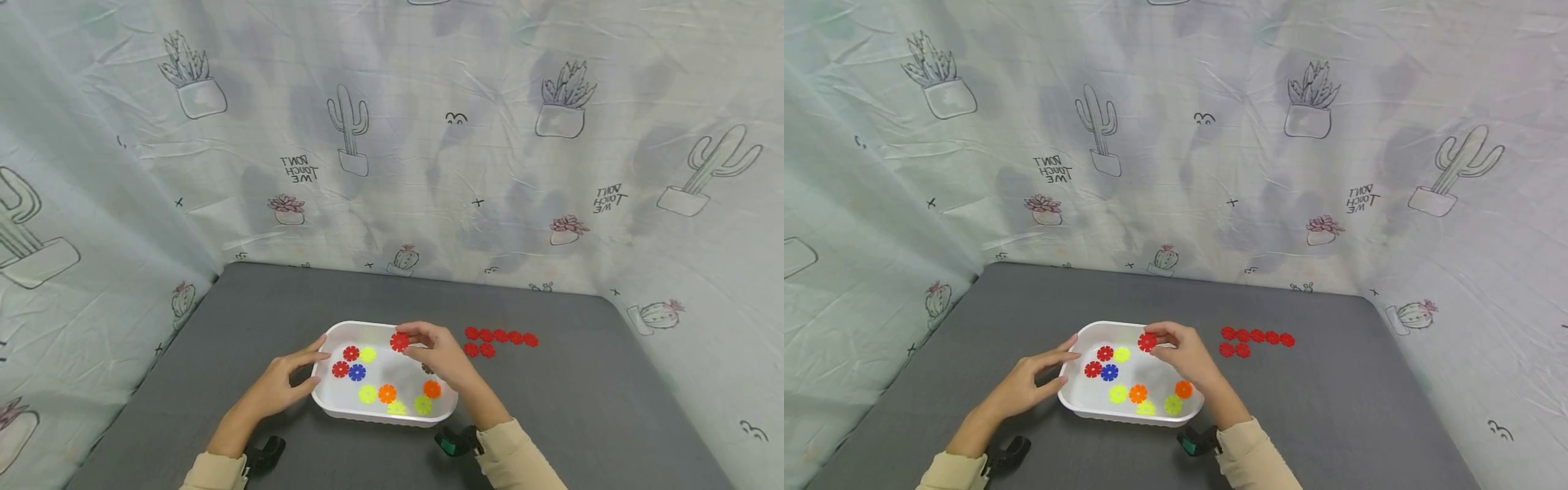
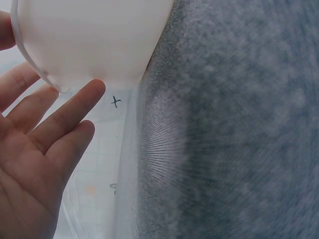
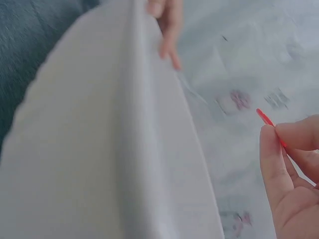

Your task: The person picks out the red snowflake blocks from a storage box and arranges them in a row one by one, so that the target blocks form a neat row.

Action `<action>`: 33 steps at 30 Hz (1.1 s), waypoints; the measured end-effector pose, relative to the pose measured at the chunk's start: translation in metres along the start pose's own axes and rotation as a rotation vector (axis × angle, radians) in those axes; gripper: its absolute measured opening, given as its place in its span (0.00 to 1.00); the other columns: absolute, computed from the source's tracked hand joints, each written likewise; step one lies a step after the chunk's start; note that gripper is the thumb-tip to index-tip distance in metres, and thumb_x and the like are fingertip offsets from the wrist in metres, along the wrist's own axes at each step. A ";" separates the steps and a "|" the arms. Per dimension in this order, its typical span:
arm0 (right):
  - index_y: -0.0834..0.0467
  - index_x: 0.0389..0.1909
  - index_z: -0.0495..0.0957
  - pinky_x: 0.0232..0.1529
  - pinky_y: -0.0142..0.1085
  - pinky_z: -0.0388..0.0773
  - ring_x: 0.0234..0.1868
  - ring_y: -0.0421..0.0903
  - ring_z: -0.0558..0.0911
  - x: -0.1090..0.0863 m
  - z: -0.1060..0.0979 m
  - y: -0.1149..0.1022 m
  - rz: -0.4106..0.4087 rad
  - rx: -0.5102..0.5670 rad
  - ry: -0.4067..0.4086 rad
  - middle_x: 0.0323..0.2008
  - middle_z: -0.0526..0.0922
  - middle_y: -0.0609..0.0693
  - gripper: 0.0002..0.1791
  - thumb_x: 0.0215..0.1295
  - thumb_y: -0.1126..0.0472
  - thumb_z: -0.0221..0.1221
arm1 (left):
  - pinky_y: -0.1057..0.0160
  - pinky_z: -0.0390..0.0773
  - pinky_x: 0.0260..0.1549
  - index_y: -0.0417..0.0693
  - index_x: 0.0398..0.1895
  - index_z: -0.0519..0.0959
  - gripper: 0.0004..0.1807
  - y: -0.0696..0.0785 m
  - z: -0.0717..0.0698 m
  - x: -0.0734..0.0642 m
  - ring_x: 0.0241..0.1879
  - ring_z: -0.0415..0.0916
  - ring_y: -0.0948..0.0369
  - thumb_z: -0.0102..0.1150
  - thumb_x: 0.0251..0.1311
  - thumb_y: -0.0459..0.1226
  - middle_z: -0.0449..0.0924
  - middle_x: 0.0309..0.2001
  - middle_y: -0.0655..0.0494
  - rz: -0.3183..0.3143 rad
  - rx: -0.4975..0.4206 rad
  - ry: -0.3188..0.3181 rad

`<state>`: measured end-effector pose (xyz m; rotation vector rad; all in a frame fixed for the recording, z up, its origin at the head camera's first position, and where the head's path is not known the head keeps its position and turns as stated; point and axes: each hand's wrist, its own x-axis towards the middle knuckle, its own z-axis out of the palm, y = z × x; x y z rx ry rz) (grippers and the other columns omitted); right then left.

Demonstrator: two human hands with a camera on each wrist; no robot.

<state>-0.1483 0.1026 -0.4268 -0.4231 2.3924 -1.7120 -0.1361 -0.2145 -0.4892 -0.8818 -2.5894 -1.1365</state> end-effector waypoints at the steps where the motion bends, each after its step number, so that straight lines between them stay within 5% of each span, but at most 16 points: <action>1: 0.60 0.55 0.76 0.42 0.36 0.81 0.48 0.48 0.79 -0.002 -0.005 0.000 -0.002 0.018 0.018 0.49 0.80 0.53 0.19 0.62 0.65 0.60 | 0.42 0.72 0.55 0.45 0.55 0.78 0.21 0.000 -0.001 0.000 0.62 0.69 0.48 0.64 0.55 0.34 0.66 0.67 0.49 0.002 0.001 0.000; 9: 0.68 0.55 0.74 0.44 0.29 0.80 0.43 0.42 0.78 -0.018 -0.046 0.021 -0.087 0.108 0.174 0.50 0.78 0.64 0.22 0.60 0.67 0.61 | 0.42 0.72 0.54 0.45 0.55 0.78 0.22 0.000 -0.002 -0.002 0.63 0.69 0.48 0.63 0.55 0.34 0.66 0.67 0.49 -0.004 -0.002 -0.011; 18: 0.68 0.57 0.72 0.40 0.29 0.80 0.40 0.35 0.79 -0.032 -0.080 0.055 -0.046 0.115 0.366 0.39 0.82 0.39 0.24 0.60 0.66 0.62 | 0.43 0.72 0.55 0.45 0.55 0.78 0.22 0.001 -0.002 -0.002 0.63 0.68 0.48 0.63 0.55 0.35 0.66 0.68 0.49 0.005 -0.012 -0.019; 27: 0.76 0.58 0.67 0.41 0.24 0.79 0.41 0.33 0.80 -0.044 -0.101 0.093 -0.065 0.284 0.529 0.39 0.83 0.38 0.26 0.59 0.71 0.61 | 0.43 0.71 0.55 0.44 0.56 0.77 0.22 0.001 -0.002 -0.002 0.64 0.68 0.48 0.63 0.55 0.34 0.65 0.68 0.49 -0.008 -0.017 -0.026; 33: 0.78 0.57 0.66 0.40 0.22 0.78 0.39 0.31 0.81 -0.045 -0.109 0.112 -0.070 0.304 0.592 0.36 0.83 0.38 0.25 0.59 0.74 0.60 | 0.43 0.71 0.56 0.45 0.56 0.78 0.22 0.002 -0.002 -0.003 0.64 0.67 0.49 0.63 0.55 0.34 0.65 0.68 0.50 -0.020 -0.023 -0.022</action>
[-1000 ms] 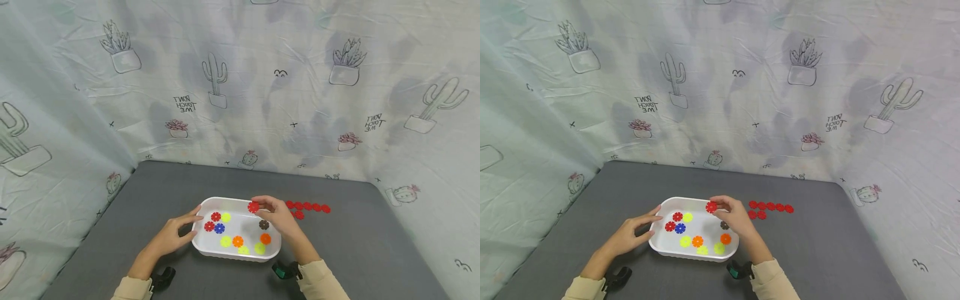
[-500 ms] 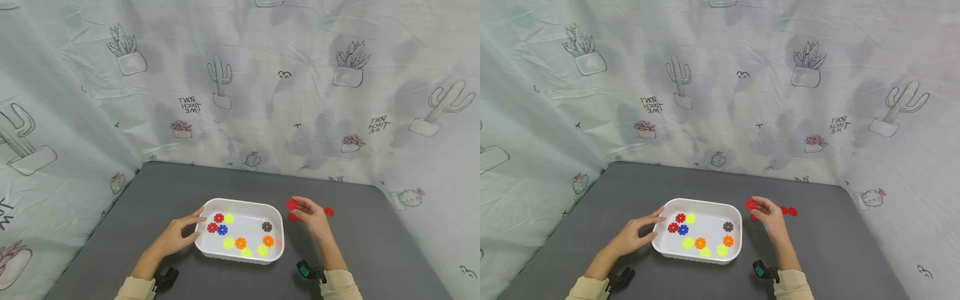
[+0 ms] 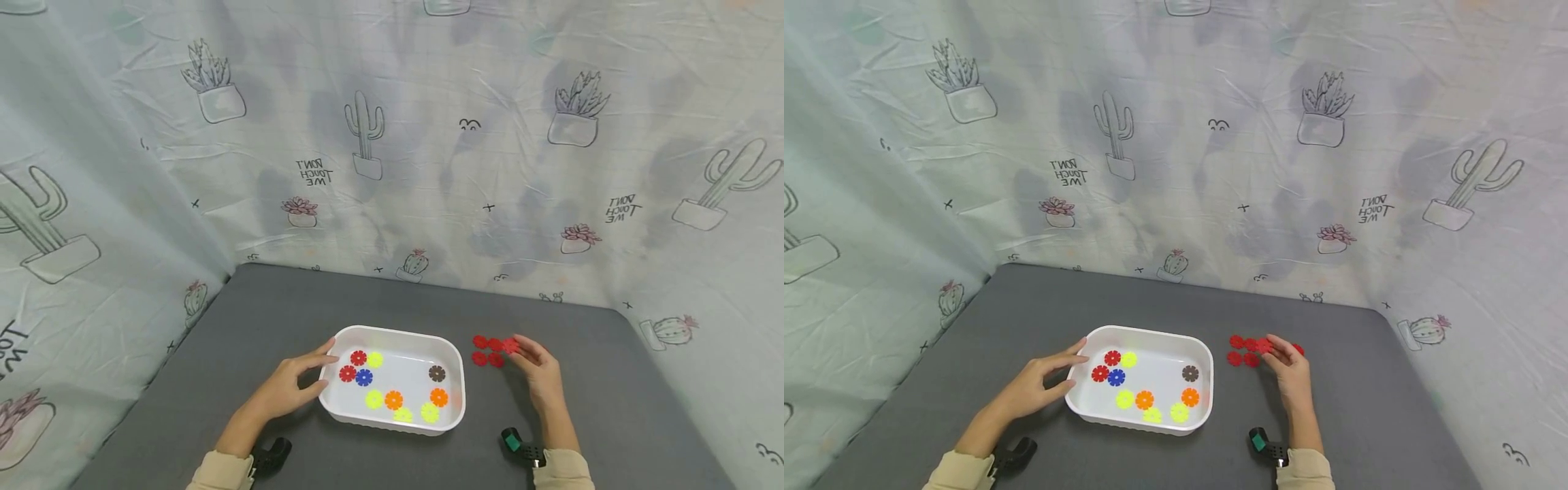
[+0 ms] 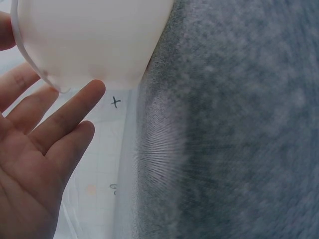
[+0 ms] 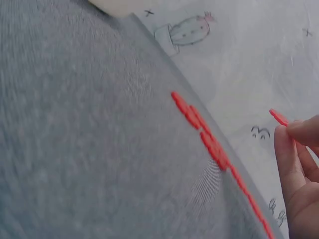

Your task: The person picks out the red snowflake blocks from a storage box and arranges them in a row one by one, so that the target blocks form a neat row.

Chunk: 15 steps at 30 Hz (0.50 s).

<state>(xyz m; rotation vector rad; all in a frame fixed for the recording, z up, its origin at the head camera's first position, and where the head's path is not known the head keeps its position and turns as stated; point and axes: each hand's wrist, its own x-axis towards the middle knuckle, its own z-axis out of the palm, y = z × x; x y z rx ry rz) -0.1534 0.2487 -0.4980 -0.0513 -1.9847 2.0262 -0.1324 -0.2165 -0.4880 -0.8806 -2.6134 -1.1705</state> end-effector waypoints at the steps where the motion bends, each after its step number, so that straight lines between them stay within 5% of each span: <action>1: 0.78 0.57 0.66 0.39 0.22 0.78 0.38 0.31 0.81 0.000 -0.002 0.002 0.009 -0.002 0.012 0.36 0.83 0.38 0.26 0.59 0.74 0.60 | 0.43 0.71 0.56 0.45 0.56 0.78 0.22 0.000 0.000 0.000 0.64 0.67 0.48 0.63 0.55 0.35 0.65 0.68 0.50 -0.002 0.001 -0.001; 9: 0.75 0.58 0.67 0.39 0.21 0.76 0.39 0.29 0.79 0.004 -0.009 0.008 0.076 -0.104 0.059 0.35 0.80 0.34 0.25 0.60 0.72 0.59 | 0.43 0.71 0.55 0.45 0.56 0.78 0.22 0.000 0.000 0.002 0.63 0.68 0.48 0.63 0.56 0.34 0.65 0.68 0.49 0.004 0.010 0.007; 15: 0.67 0.58 0.72 0.38 0.19 0.73 0.42 0.29 0.75 0.005 -0.012 0.011 0.131 -0.332 0.064 0.45 0.80 0.42 0.22 0.62 0.70 0.59 | 0.43 0.72 0.55 0.46 0.55 0.78 0.21 0.000 0.000 0.003 0.63 0.68 0.49 0.63 0.56 0.35 0.65 0.68 0.50 0.001 0.022 0.004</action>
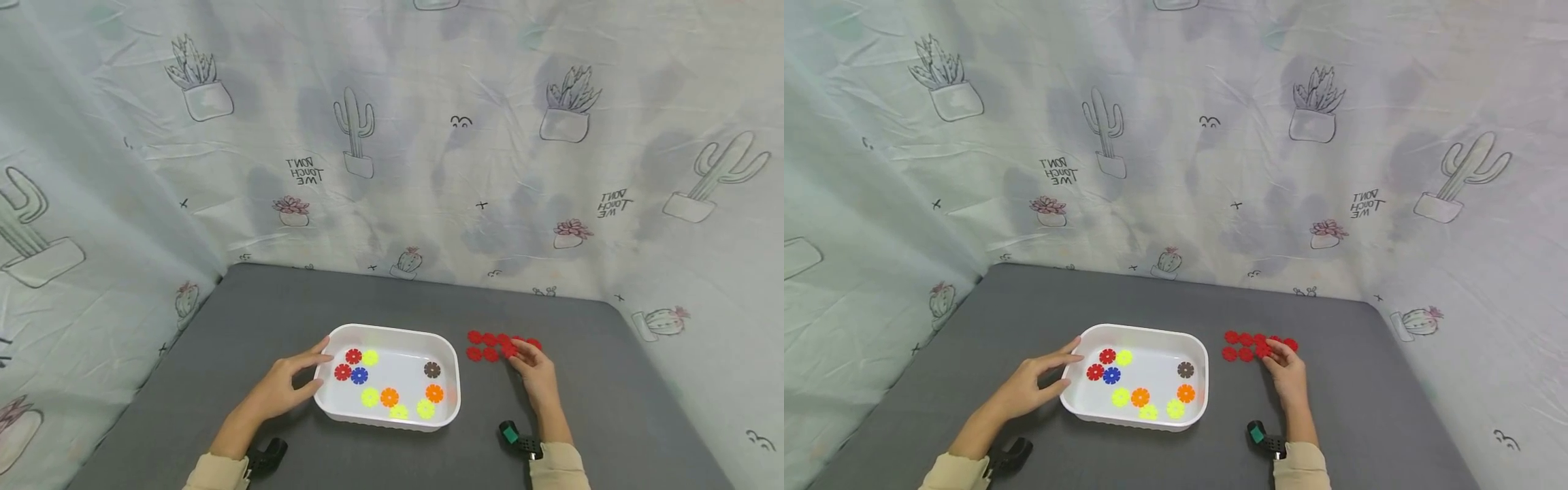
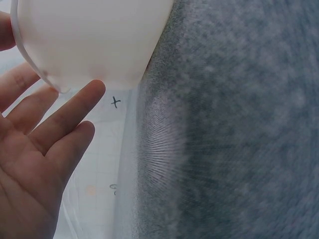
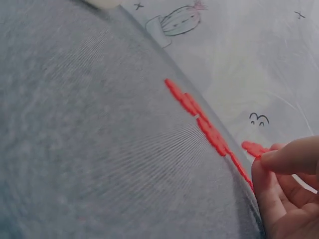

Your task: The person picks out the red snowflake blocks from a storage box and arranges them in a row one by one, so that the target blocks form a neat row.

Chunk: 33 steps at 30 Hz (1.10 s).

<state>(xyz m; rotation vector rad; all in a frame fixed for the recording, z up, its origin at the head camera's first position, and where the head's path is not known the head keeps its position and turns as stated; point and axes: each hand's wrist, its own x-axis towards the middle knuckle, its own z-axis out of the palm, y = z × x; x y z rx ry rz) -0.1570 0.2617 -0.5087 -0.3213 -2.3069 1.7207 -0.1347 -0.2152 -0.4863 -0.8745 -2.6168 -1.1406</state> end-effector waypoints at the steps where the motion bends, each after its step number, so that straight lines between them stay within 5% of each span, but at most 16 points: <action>1: 0.65 0.58 0.73 0.38 0.18 0.73 0.44 0.31 0.75 0.000 0.000 0.000 0.002 -0.056 -0.003 0.49 0.80 0.45 0.22 0.62 0.69 0.58 | 0.42 0.71 0.55 0.46 0.55 0.78 0.21 0.000 0.000 0.000 0.63 0.68 0.49 0.63 0.56 0.35 0.65 0.68 0.50 0.002 0.001 -0.001; 4: 0.61 0.59 0.73 0.38 0.18 0.71 0.51 0.42 0.75 -0.001 0.001 0.001 -0.014 -0.172 -0.028 0.57 0.76 0.57 0.21 0.64 0.67 0.57 | 0.42 0.71 0.55 0.46 0.55 0.78 0.21 0.001 0.000 0.000 0.63 0.68 0.48 0.63 0.55 0.35 0.66 0.67 0.50 0.006 0.006 0.004; 9: 0.62 0.60 0.72 0.38 0.17 0.70 0.58 0.55 0.74 -0.002 0.001 0.001 -0.034 -0.244 -0.052 0.58 0.75 0.63 0.21 0.66 0.67 0.55 | 0.43 0.71 0.55 0.46 0.55 0.78 0.21 0.001 0.001 0.000 0.63 0.68 0.49 0.64 0.55 0.35 0.66 0.67 0.50 0.009 0.011 0.018; 17: 0.62 0.60 0.72 0.37 0.21 0.72 0.54 0.58 0.78 -0.003 0.002 0.002 -0.044 -0.321 -0.011 0.55 0.77 0.66 0.21 0.65 0.67 0.54 | 0.43 0.71 0.56 0.47 0.55 0.78 0.22 -0.001 0.001 0.000 0.64 0.67 0.49 0.64 0.55 0.35 0.66 0.68 0.51 0.001 0.007 0.015; 27: 0.61 0.59 0.74 0.47 0.43 0.78 0.53 0.57 0.79 -0.004 0.003 0.004 -0.085 -0.398 0.042 0.55 0.76 0.61 0.20 0.65 0.66 0.55 | 0.42 0.70 0.56 0.47 0.55 0.78 0.22 0.000 0.000 0.000 0.64 0.67 0.49 0.64 0.55 0.34 0.65 0.68 0.51 -0.003 0.003 0.010; 33: 0.62 0.56 0.76 0.42 0.29 0.78 0.52 0.56 0.80 -0.002 0.005 0.006 -0.093 -0.378 0.096 0.52 0.79 0.61 0.19 0.64 0.65 0.57 | 0.41 0.69 0.56 0.46 0.55 0.78 0.22 0.001 0.000 0.001 0.64 0.67 0.48 0.64 0.54 0.34 0.66 0.68 0.50 -0.010 -0.002 0.005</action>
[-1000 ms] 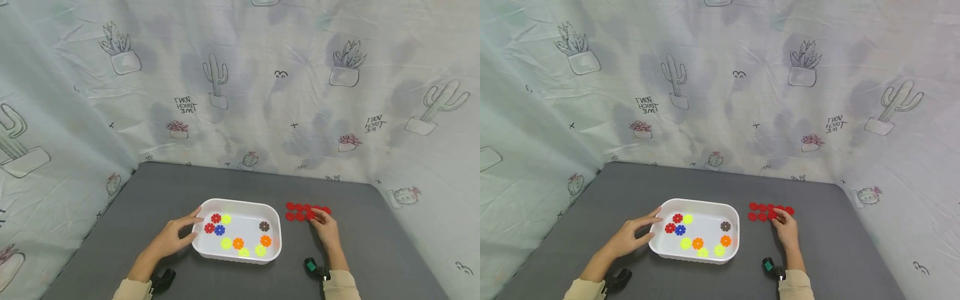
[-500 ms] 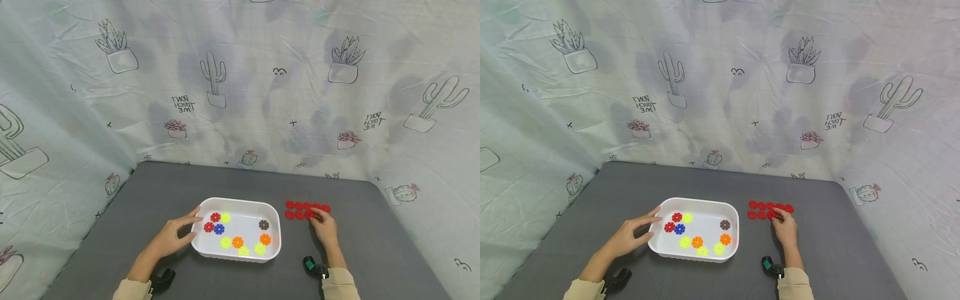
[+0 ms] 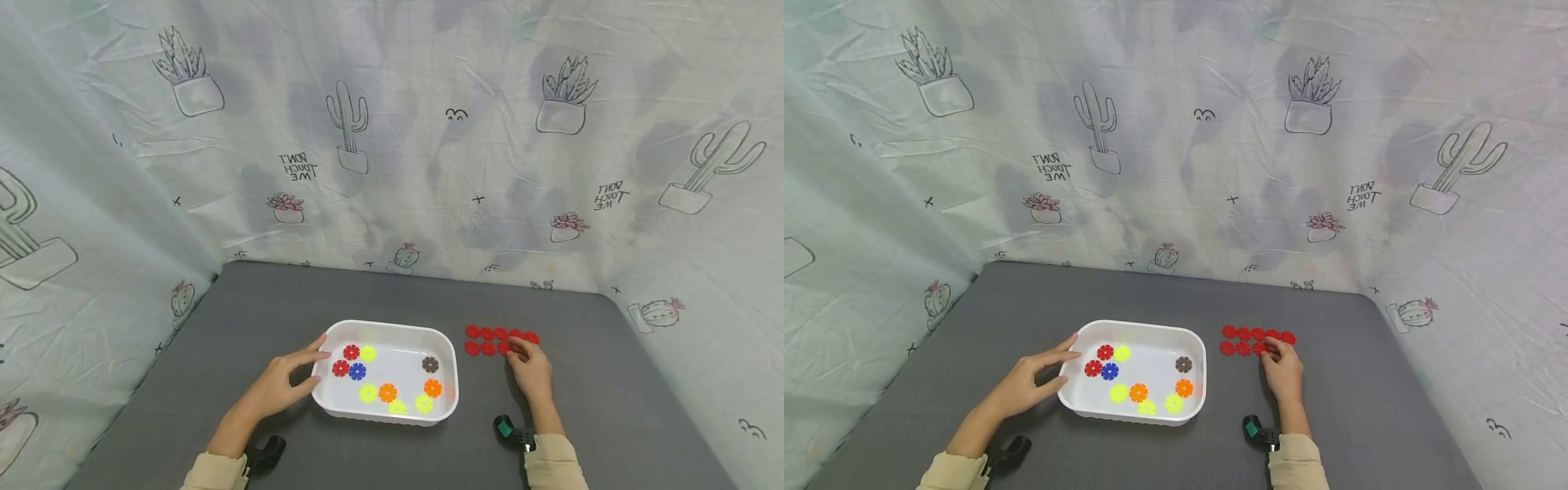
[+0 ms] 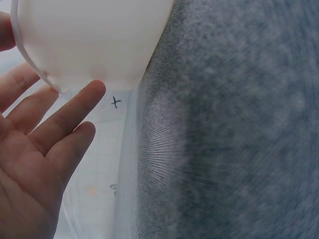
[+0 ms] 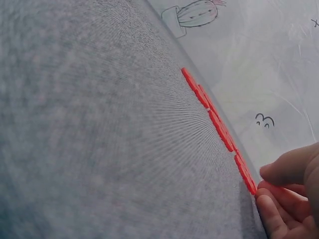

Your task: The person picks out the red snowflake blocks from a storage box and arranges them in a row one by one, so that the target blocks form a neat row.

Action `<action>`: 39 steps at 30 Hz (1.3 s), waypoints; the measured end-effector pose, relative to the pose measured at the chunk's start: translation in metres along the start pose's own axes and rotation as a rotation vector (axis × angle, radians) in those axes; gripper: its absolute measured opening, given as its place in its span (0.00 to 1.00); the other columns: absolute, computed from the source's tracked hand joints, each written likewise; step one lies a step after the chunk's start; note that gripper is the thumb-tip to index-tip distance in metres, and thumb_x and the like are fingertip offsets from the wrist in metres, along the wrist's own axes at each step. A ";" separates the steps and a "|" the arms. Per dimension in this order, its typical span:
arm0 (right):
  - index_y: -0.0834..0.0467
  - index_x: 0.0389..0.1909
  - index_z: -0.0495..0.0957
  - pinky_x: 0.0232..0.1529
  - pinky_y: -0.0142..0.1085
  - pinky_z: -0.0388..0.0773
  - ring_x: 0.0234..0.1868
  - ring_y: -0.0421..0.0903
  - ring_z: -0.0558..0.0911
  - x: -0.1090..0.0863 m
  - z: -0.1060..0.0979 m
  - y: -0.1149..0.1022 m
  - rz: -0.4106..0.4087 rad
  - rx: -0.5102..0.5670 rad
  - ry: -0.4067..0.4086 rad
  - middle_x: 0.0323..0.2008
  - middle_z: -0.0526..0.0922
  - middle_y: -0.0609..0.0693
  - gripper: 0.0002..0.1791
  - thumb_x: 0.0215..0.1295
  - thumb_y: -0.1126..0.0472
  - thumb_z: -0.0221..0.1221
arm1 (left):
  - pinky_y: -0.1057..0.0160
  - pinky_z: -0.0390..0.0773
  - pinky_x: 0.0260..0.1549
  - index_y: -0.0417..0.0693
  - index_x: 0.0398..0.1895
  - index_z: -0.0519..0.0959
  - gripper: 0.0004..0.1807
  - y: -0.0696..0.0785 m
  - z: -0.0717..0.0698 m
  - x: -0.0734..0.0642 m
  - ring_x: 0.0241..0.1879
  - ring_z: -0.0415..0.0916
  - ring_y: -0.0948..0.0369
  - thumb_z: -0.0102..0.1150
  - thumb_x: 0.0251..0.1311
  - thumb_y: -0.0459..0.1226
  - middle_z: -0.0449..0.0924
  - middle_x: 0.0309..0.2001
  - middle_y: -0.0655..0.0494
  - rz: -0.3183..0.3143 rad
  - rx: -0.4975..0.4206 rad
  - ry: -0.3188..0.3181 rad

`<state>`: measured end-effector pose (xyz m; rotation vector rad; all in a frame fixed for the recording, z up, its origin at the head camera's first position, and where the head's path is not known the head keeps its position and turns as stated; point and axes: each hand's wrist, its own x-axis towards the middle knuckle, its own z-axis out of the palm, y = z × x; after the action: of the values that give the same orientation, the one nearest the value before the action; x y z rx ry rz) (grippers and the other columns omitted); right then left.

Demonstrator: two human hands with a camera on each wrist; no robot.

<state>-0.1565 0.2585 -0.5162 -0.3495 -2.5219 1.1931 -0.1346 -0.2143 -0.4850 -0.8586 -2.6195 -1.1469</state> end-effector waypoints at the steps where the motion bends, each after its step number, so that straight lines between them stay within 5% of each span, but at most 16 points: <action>1: 0.62 0.56 0.76 0.40 0.25 0.76 0.51 0.56 0.80 0.000 0.000 0.000 0.006 0.015 0.009 0.52 0.79 0.61 0.18 0.64 0.65 0.57 | 0.41 0.69 0.56 0.46 0.55 0.78 0.22 0.000 0.000 0.000 0.64 0.67 0.48 0.64 0.54 0.34 0.66 0.68 0.50 -0.001 0.001 0.000; 4: 0.63 0.55 0.76 0.34 0.16 0.70 0.48 0.52 0.81 0.001 0.001 0.001 0.016 0.060 0.045 0.50 0.81 0.63 0.18 0.64 0.65 0.56 | 0.41 0.69 0.56 0.47 0.55 0.78 0.22 0.000 -0.001 0.001 0.64 0.67 0.49 0.64 0.54 0.34 0.66 0.68 0.50 0.001 0.006 0.002; 10: 0.65 0.52 0.77 0.32 0.13 0.68 0.36 0.23 0.74 0.001 -0.001 -0.002 0.007 0.163 0.117 0.48 0.81 0.65 0.16 0.63 0.68 0.57 | 0.41 0.70 0.56 0.47 0.55 0.78 0.22 -0.001 -0.001 0.000 0.64 0.67 0.49 0.64 0.54 0.34 0.65 0.68 0.51 -0.002 0.012 0.001; 12: 0.66 0.53 0.77 0.33 0.12 0.69 0.36 0.21 0.73 0.000 -0.002 -0.005 -0.002 0.206 0.121 0.49 0.81 0.66 0.17 0.63 0.68 0.58 | 0.41 0.69 0.56 0.47 0.55 0.78 0.22 -0.001 0.000 0.000 0.64 0.67 0.49 0.64 0.54 0.34 0.65 0.68 0.51 -0.003 0.012 0.000; 16: 0.66 0.55 0.75 0.37 0.12 0.69 0.45 0.34 0.80 -0.002 -0.004 -0.015 -0.038 0.249 0.087 0.51 0.80 0.65 0.19 0.64 0.65 0.58 | 0.41 0.70 0.56 0.47 0.55 0.78 0.22 -0.001 -0.001 -0.001 0.64 0.67 0.49 0.64 0.54 0.34 0.65 0.68 0.51 -0.007 0.007 0.002; 21: 0.66 0.60 0.71 0.44 0.11 0.68 0.55 0.55 0.77 -0.005 -0.004 -0.033 -0.120 0.292 -0.052 0.56 0.76 0.65 0.23 0.65 0.63 0.58 | 0.41 0.70 0.56 0.47 0.55 0.78 0.22 -0.002 0.000 -0.002 0.64 0.67 0.49 0.64 0.55 0.34 0.65 0.68 0.51 -0.005 0.003 0.007; 29: 0.67 0.61 0.69 0.51 0.15 0.69 0.57 0.44 0.76 -0.014 0.002 -0.061 -0.207 0.392 -0.193 0.60 0.73 0.65 0.25 0.63 0.65 0.59 | 0.42 0.70 0.56 0.47 0.55 0.79 0.22 -0.003 0.001 -0.004 0.64 0.67 0.49 0.64 0.54 0.34 0.66 0.68 0.51 -0.006 0.006 0.014; 39: 0.68 0.62 0.66 0.60 0.29 0.70 0.62 0.61 0.71 -0.033 0.015 -0.103 -0.339 0.492 -0.339 0.60 0.72 0.67 0.28 0.61 0.69 0.60 | 0.42 0.71 0.55 0.46 0.55 0.79 0.22 -0.001 0.001 -0.001 0.63 0.69 0.49 0.64 0.54 0.34 0.66 0.67 0.50 0.024 0.014 0.021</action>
<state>-0.1402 0.1723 -0.4510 0.4145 -2.2961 1.7693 -0.1346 -0.2143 -0.4866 -0.8674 -2.5904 -1.1240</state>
